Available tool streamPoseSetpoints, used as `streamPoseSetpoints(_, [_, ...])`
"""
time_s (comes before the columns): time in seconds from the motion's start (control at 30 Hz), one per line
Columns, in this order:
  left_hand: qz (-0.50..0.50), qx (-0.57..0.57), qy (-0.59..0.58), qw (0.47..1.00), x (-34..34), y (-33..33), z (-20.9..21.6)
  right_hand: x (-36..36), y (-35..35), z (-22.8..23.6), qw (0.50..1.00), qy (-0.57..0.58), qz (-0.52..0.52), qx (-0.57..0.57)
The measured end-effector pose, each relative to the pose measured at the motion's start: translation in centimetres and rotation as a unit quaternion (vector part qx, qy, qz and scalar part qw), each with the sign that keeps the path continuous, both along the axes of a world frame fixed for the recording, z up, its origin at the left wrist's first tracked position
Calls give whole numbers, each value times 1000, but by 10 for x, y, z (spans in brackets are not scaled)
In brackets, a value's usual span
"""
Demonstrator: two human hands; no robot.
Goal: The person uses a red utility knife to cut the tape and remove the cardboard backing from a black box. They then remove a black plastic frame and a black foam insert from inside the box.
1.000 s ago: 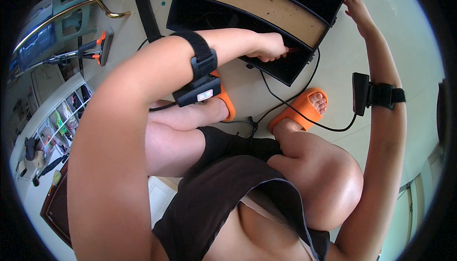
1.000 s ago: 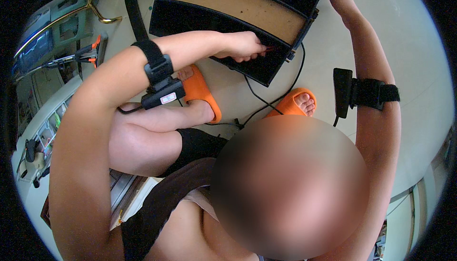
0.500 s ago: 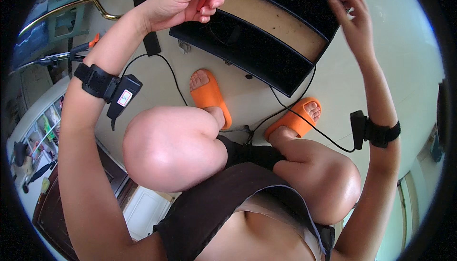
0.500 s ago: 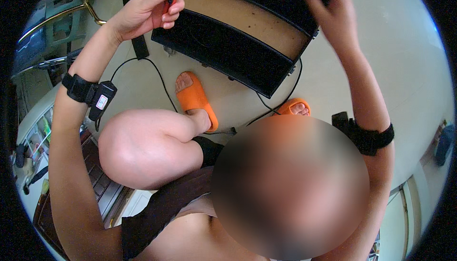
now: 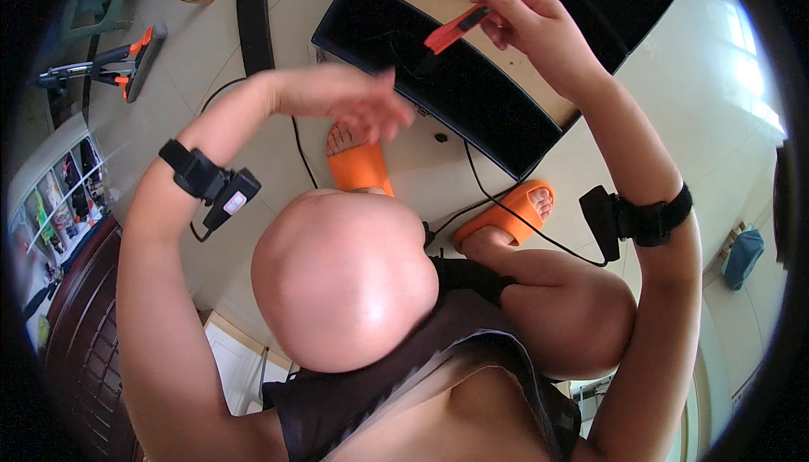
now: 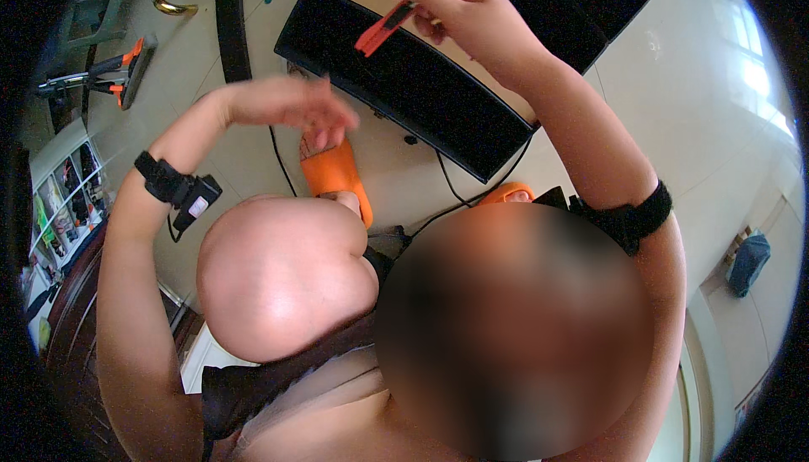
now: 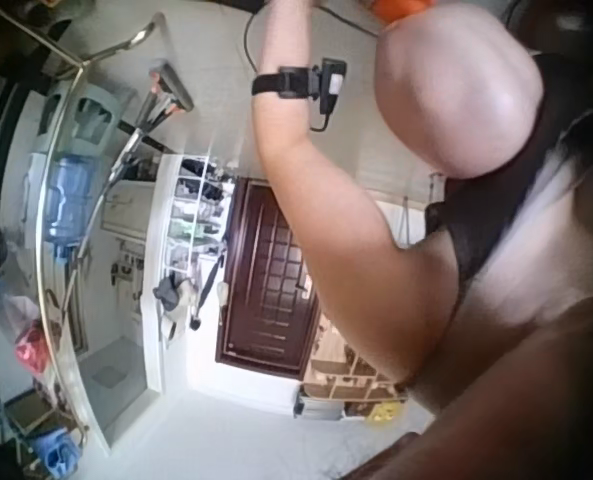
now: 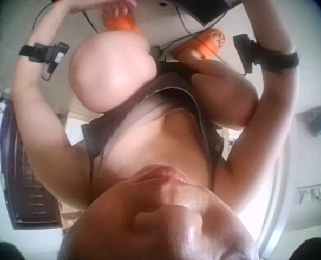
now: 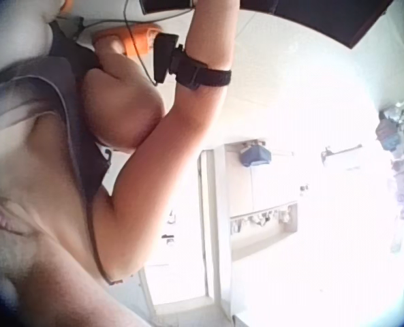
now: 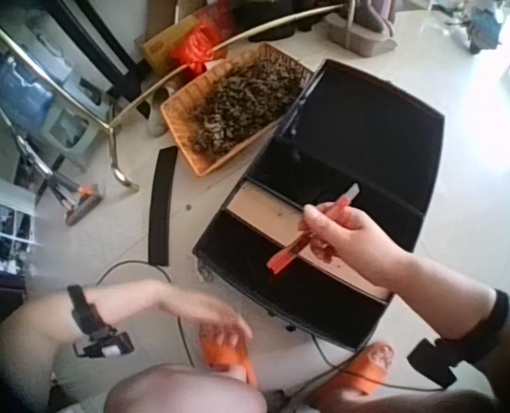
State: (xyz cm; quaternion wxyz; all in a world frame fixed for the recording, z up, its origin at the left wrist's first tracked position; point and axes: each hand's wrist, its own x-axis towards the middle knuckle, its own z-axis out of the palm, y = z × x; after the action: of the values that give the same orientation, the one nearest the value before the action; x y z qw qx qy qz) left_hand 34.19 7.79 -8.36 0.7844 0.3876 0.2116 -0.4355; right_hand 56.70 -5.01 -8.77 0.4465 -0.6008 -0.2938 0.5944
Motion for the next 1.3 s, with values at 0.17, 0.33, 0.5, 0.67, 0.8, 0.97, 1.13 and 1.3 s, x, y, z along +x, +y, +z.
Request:
streamPoseSetpoints(0.17, [-439,354,-358,744,-37,-62,-53,14,-8,-30,995,20,-78,-67])
streamPoseSetpoints(0.33, [-348,414,-488,685,-41,-114,-147,13,-5,-39,995,12,-60,-80])
streamPoseSetpoints(0.5, [-289,485,-426,708,-29,-128,-165,13,-7,-43,995,18,-41,-93])
streamPoseSetpoints(0.67, [-381,422,-366,737,-24,-102,-126,9,-8,-46,993,44,-33,-102])
streamPoseSetpoints(0.8, [-244,351,-301,853,-42,-74,-76,10,-8,-46,986,114,-52,-108])
streamPoseSetpoints(0.97, [134,334,-155,920,-22,-44,-18,17,-14,-46,972,190,-103,-97])
streamPoseSetpoints(1.13, [319,270,-29,908,28,-17,-8,18,-8,-41,968,201,-142,-49])
streamPoseSetpoints(1.3, [371,186,-7,910,43,-3,-6,12,-10,-38,974,186,-128,-28])
